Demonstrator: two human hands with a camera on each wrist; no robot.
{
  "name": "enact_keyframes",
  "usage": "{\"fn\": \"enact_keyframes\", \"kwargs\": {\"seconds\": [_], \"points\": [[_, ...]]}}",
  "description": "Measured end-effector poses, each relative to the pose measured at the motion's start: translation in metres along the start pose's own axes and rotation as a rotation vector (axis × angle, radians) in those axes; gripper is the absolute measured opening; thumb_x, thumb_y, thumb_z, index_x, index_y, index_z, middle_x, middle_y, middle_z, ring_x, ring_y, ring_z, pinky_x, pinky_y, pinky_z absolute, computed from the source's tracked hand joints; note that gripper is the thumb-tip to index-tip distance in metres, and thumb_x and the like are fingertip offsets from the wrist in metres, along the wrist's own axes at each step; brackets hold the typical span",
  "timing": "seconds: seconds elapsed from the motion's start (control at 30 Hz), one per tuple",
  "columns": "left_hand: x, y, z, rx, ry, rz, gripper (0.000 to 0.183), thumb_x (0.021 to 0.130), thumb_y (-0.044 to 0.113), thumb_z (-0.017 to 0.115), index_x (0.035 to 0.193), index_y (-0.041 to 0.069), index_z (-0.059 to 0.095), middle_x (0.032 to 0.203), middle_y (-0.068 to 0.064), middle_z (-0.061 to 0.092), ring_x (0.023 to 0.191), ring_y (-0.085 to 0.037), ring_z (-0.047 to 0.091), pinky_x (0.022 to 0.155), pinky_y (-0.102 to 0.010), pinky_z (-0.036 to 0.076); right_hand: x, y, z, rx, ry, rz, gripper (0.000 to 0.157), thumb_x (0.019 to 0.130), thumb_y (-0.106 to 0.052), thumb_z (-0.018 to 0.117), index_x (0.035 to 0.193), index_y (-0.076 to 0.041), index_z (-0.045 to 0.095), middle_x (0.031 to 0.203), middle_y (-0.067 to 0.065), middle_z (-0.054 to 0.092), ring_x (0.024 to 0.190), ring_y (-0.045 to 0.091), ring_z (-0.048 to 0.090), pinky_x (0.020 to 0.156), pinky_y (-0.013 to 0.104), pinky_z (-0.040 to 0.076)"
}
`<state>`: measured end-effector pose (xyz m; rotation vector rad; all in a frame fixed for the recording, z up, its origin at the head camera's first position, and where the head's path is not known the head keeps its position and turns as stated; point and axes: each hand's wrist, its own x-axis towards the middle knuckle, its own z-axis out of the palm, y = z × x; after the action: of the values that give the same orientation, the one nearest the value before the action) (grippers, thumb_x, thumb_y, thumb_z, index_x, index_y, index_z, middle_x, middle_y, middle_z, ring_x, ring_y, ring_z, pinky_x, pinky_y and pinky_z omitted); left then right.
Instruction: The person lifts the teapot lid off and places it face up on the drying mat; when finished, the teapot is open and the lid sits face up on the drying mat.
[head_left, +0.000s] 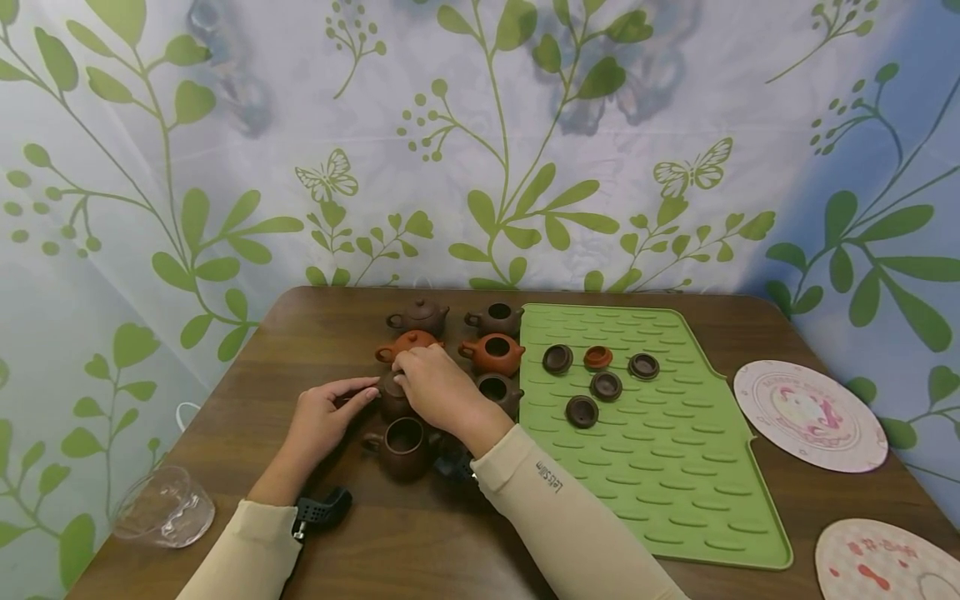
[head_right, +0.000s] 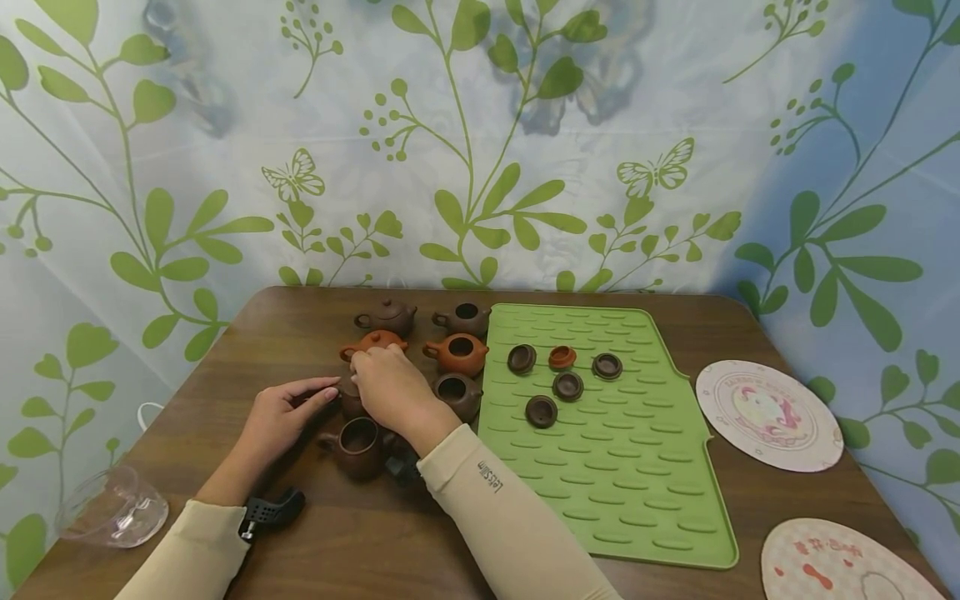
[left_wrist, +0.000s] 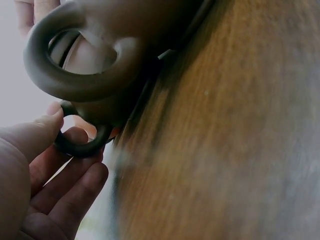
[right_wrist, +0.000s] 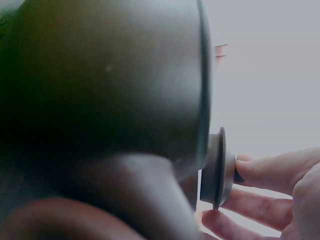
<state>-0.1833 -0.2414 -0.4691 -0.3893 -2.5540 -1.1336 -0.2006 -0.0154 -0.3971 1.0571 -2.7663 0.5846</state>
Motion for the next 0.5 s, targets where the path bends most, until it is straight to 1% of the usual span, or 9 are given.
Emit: {"fn": "enact_keyframes", "kwargs": {"seconds": [0.1, 0.2, 0.33, 0.5], "points": [[0.0, 0.0, 0.0, 0.003, -0.004, -0.008, 0.022, 0.1, 0.024, 0.078, 0.119, 0.016, 0.083, 0.11, 0.001, 0.078, 0.103, -0.019, 0.073, 0.083, -0.029, 0.057, -0.001, -0.002, -0.003, 0.016, 0.006, -0.005, 0.02, 0.109, -0.019, 0.064, 0.123, -0.008, 0.072, 0.115, 0.003, 0.069, 0.107, 0.02, 0.065, 0.093, 0.029, 0.053], [0.0, 0.001, 0.0, 0.011, -0.007, -0.011, 0.022, 0.1, 0.024, 0.077, 0.119, 0.016, 0.083, 0.11, 0.001, 0.078, 0.103, -0.02, 0.073, 0.084, -0.034, 0.058, -0.003, -0.004, -0.009, 0.054, -0.002, 0.0, 0.021, 0.11, -0.018, 0.061, 0.126, -0.008, 0.071, 0.117, 0.003, 0.069, 0.108, 0.019, 0.065, 0.092, 0.028, 0.053], [-0.001, 0.001, 0.0, 0.016, -0.003, -0.003, 0.022, 0.1, 0.023, 0.078, 0.119, 0.015, 0.083, 0.109, 0.0, 0.078, 0.102, -0.021, 0.074, 0.084, -0.039, 0.059, -0.005, -0.006, -0.017, 0.105, -0.007, 0.005, 0.023, 0.11, -0.018, 0.06, 0.128, -0.007, 0.07, 0.119, 0.004, 0.069, 0.108, 0.018, 0.065, 0.091, 0.028, 0.053], [-0.002, 0.001, 0.0, 0.005, 0.01, 0.018, 0.021, 0.099, 0.022, 0.078, 0.119, 0.014, 0.083, 0.108, -0.001, 0.079, 0.099, -0.021, 0.074, 0.082, -0.034, 0.058, -0.007, -0.005, -0.023, 0.161, 0.027, -0.02, 0.023, 0.109, -0.016, 0.062, 0.128, -0.005, 0.07, 0.121, 0.005, 0.069, 0.11, 0.019, 0.065, 0.093, 0.028, 0.053]]}}
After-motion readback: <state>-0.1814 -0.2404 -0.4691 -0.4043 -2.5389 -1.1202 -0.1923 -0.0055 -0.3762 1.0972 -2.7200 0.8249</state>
